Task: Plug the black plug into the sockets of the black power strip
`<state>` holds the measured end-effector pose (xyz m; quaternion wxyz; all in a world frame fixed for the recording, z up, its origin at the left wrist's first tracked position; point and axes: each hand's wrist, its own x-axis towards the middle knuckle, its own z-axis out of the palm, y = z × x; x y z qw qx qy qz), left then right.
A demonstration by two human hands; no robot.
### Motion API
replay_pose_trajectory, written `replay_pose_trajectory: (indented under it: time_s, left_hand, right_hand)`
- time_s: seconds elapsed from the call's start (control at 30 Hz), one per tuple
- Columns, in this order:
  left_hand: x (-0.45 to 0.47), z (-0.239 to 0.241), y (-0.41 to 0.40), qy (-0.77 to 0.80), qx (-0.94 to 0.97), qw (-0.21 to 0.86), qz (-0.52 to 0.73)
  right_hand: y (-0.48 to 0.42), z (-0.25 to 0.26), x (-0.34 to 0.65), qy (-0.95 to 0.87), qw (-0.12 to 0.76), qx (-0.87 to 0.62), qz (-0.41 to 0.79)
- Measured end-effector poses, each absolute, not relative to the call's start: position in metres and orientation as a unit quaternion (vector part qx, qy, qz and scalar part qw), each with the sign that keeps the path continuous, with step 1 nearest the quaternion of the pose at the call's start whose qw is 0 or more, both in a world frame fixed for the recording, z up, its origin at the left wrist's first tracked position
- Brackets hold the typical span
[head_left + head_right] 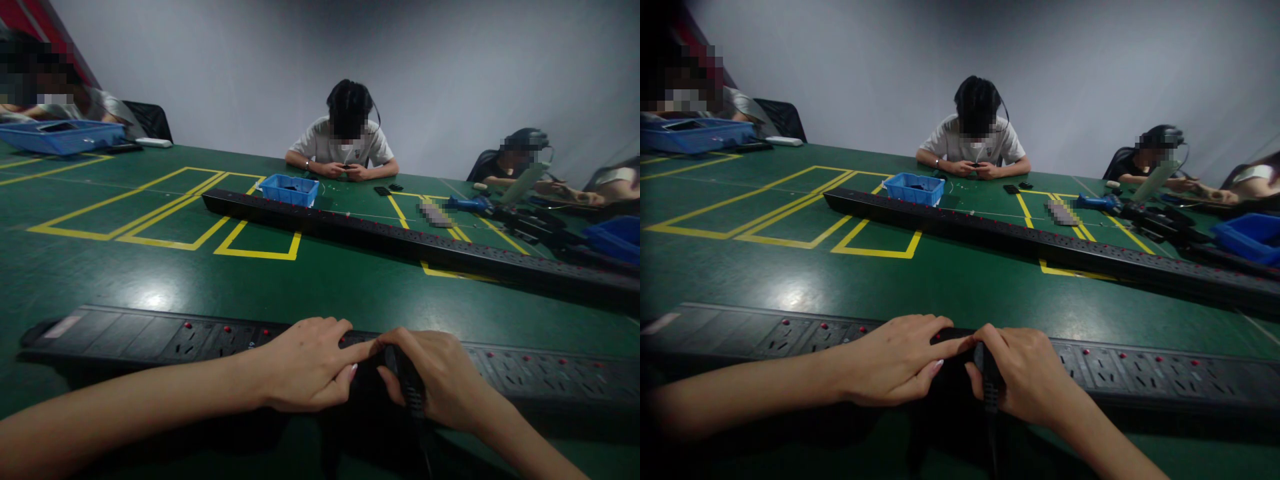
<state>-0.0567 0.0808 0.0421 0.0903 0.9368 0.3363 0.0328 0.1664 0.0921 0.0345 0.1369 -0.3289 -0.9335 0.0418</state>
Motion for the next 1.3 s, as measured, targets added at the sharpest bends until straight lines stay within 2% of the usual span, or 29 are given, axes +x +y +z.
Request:
replay_pose_trajectory:
  time_s: [1.3]
  left_hand:
    - [-0.0567, 0.0382, 0.0814, 0.34, 0.936, 0.077, 0.045]
  right_hand:
    - [0.0923, 0.0338, 0.1656, -0.936, 0.14, -0.324, 0.002]
